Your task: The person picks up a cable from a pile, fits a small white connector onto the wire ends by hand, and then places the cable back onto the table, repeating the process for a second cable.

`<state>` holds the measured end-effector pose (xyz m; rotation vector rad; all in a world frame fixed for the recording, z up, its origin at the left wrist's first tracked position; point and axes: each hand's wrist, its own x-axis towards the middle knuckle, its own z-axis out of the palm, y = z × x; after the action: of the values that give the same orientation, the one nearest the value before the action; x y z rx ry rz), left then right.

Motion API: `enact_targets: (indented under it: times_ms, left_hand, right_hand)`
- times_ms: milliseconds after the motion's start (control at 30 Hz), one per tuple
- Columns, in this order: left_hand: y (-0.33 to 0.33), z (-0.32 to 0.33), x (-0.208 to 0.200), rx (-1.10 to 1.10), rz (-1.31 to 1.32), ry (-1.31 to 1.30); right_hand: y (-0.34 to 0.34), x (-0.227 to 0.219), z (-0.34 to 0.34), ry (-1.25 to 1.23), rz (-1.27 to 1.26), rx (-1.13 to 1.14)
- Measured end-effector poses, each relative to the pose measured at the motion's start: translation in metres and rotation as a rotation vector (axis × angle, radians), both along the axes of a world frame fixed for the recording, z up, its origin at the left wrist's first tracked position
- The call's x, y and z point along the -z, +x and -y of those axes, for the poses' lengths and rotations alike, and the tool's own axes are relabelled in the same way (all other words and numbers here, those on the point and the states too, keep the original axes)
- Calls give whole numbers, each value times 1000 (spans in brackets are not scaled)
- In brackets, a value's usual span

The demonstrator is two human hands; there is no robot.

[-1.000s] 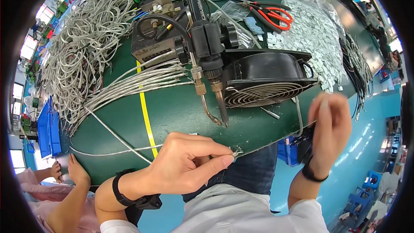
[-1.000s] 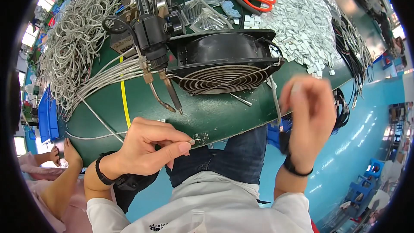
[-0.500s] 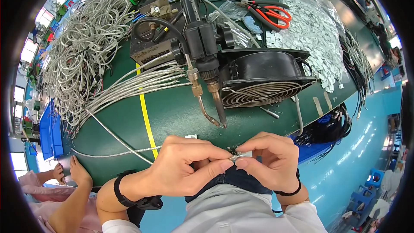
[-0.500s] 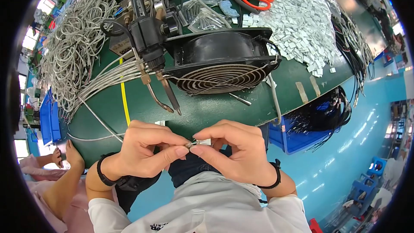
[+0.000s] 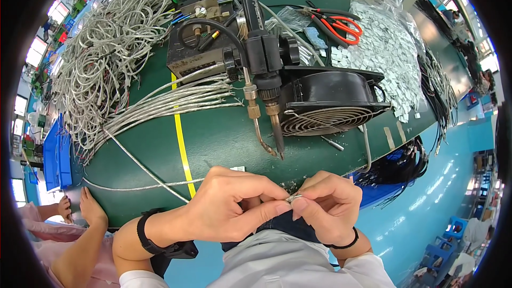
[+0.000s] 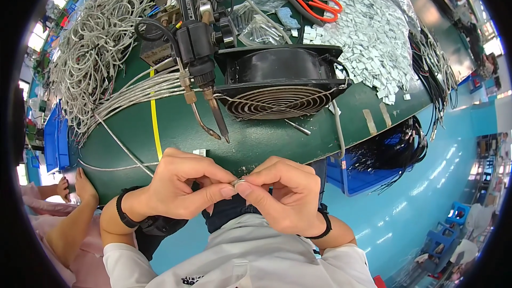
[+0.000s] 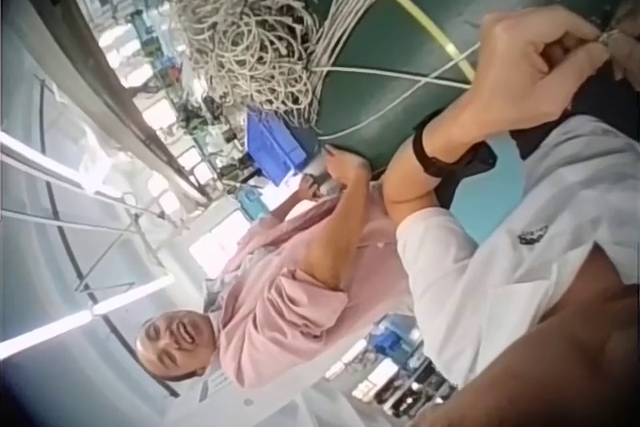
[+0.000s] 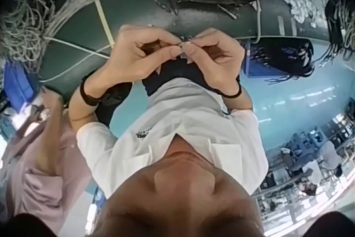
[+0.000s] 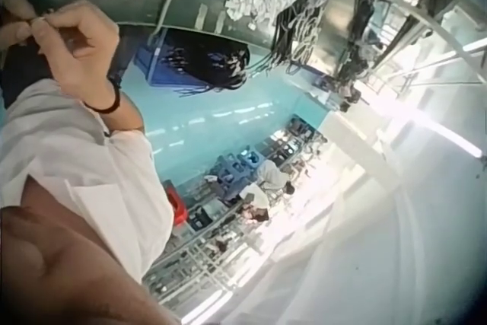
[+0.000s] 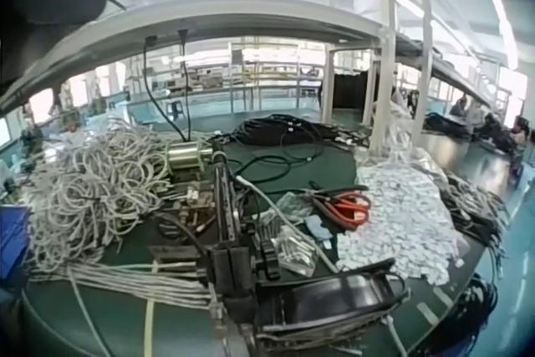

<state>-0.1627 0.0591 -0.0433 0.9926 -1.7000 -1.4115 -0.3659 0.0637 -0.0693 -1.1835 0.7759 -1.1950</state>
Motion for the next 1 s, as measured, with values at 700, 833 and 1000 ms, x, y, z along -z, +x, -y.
enact_targets:
  times_ms: [700, 833, 1000]
  left_hand:
    - [-3, 2, -3, -253, -119, 251]
    - [-3, 2, -6, -324, -144, 307]
    - [-1, 4, -3, -306, -128, 256]
  right_hand:
    - [-2, -3, 26, -56, -207, 16]
    - [3, -1, 28, -111, -225, 6]
    - [2, -1, 29, -102, -195, -3]
